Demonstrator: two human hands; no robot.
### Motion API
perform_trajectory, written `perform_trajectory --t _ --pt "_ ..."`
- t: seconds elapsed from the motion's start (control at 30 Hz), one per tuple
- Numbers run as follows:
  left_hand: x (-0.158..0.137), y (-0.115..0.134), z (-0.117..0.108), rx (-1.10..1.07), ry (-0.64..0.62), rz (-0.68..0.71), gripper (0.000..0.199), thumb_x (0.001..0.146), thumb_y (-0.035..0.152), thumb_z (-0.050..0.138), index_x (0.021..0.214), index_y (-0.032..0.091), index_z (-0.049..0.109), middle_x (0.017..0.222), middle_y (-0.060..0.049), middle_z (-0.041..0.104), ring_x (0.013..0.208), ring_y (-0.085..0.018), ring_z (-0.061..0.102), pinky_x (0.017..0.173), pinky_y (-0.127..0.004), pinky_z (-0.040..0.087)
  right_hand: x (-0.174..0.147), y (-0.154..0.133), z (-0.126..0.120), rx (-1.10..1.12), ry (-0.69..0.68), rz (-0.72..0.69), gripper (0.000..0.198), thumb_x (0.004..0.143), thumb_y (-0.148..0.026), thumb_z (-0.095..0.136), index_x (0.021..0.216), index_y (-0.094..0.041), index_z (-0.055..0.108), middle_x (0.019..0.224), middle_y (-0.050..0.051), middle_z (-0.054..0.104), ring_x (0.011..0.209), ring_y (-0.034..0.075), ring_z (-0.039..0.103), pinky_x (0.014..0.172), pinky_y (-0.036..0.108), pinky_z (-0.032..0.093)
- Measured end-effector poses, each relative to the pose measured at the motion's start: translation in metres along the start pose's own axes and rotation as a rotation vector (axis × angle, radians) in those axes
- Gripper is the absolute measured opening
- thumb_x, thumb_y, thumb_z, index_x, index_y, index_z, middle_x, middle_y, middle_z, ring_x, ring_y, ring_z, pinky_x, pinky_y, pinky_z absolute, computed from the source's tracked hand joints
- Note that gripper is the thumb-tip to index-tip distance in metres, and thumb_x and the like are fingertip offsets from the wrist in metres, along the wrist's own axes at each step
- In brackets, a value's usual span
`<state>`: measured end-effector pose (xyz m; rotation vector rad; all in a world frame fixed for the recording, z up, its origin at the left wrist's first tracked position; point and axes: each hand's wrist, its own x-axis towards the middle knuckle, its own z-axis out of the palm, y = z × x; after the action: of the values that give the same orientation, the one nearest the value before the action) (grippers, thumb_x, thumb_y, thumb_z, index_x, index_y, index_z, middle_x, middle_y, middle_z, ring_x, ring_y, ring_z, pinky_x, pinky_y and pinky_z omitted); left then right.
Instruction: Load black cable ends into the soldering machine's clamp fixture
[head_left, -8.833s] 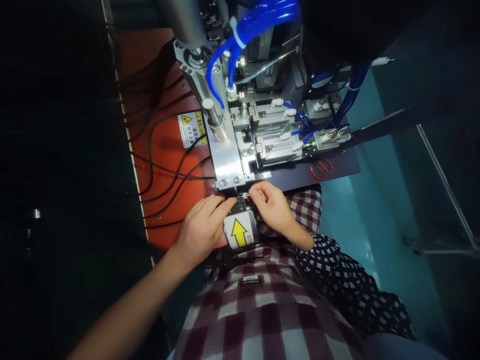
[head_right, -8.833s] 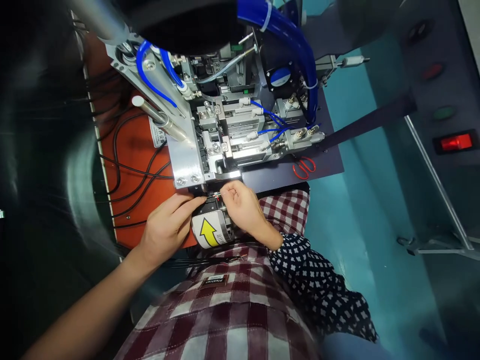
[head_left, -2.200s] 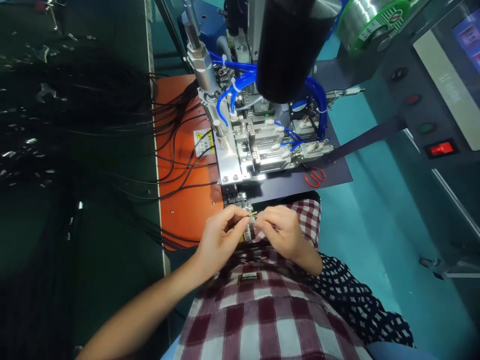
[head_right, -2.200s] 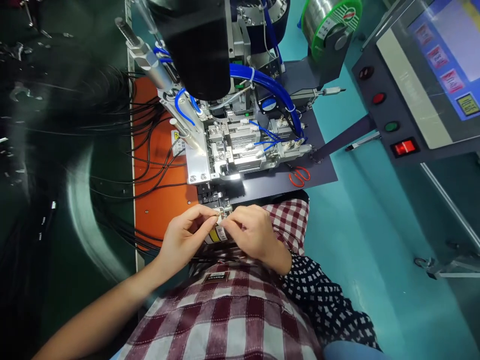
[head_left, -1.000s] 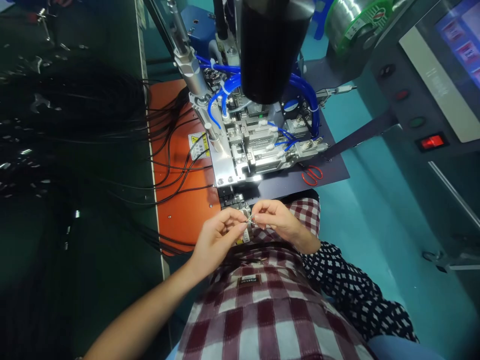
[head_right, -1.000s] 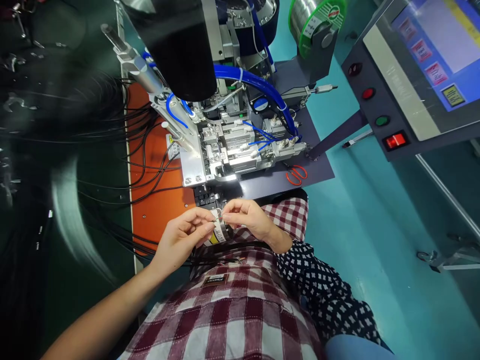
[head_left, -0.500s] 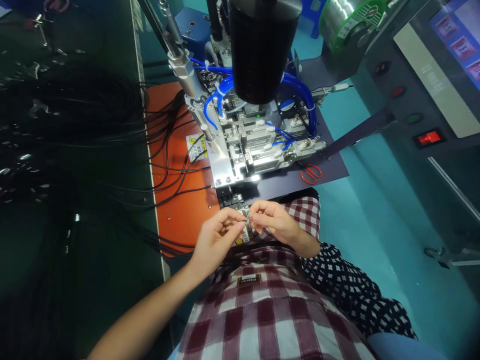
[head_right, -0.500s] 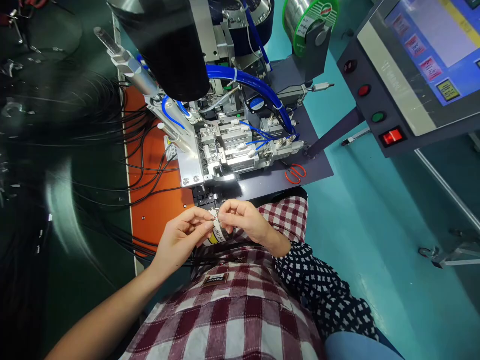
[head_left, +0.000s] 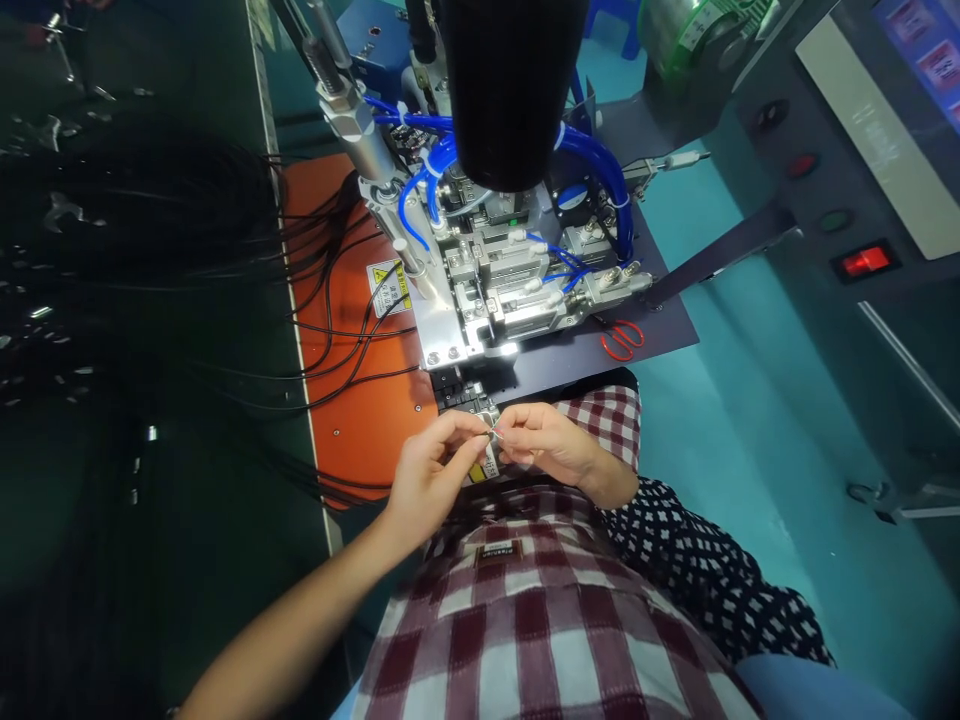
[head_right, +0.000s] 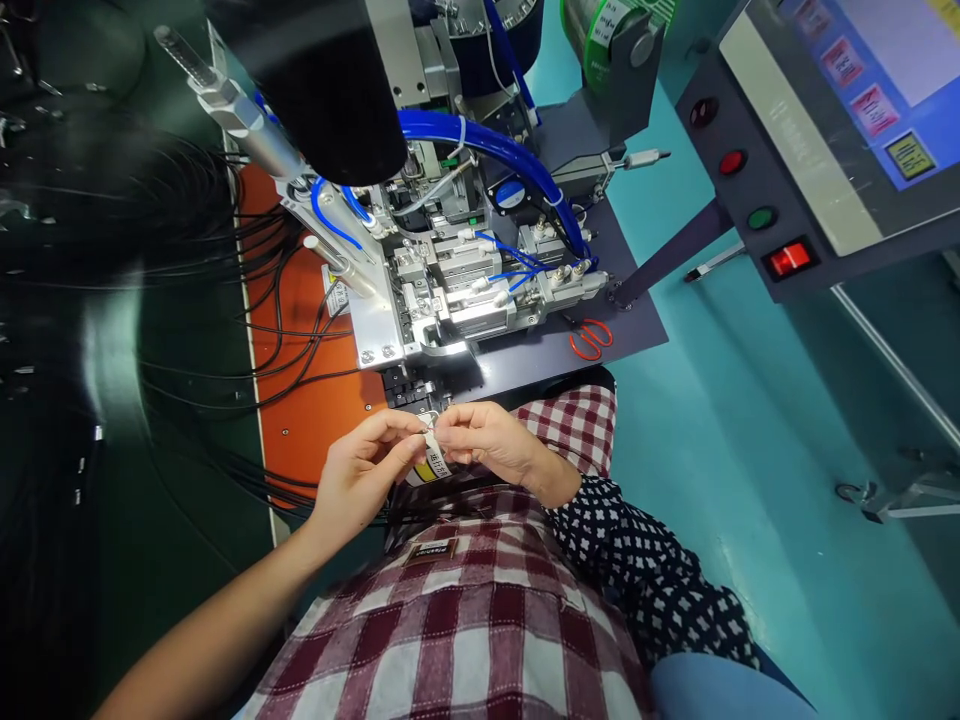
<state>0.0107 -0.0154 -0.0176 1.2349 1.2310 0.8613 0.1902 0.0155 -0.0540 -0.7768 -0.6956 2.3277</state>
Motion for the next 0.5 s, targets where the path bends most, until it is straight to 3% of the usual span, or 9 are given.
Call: perform_trajectory --t 0.13,0.33,0.5 --pt "-0.001 -0.002 -0.002 0.134 0.034 0.074 0.008 0.090 0.025 0.059 0.092 0.018 0.064 0.078 0.000 0.067 0.065 -0.010 0.061 0.058 -0.020 0.048 -0.002 -0.011 0.001 -0.120 0.035 0.044 0.024 0.074 -0.033 0.078 0.072 -0.013 0.065 0.053 -0.006 0.051 0.045 0.004 0.040 0.046 0.019 0.032" --pt "-0.004 -0.003 -0.005 0.472 0.084 0.313 0.012 0.090 0.017 0.056 0.097 0.020 0.066 0.087 -0.002 0.069 0.074 -0.012 0.062 0.067 -0.023 0.048 -0.012 -0.026 0.009 -0.431 0.243 0.001 0.027 0.071 -0.038 0.078 0.071 -0.014 0.066 0.060 -0.001 0.061 0.047 0.008 0.050 0.044 0.021 0.039" --pt "-0.006 -0.011 -0.007 0.700 0.051 0.476 0.020 0.090 0.012 0.051 0.103 0.020 0.063 0.086 -0.005 0.068 0.076 -0.016 0.060 0.069 -0.027 0.046 -0.023 -0.029 0.021 -0.756 0.351 -0.148 0.011 0.080 -0.026 0.068 0.076 -0.016 0.067 0.065 0.001 0.063 0.054 0.011 0.053 0.051 0.025 0.043"
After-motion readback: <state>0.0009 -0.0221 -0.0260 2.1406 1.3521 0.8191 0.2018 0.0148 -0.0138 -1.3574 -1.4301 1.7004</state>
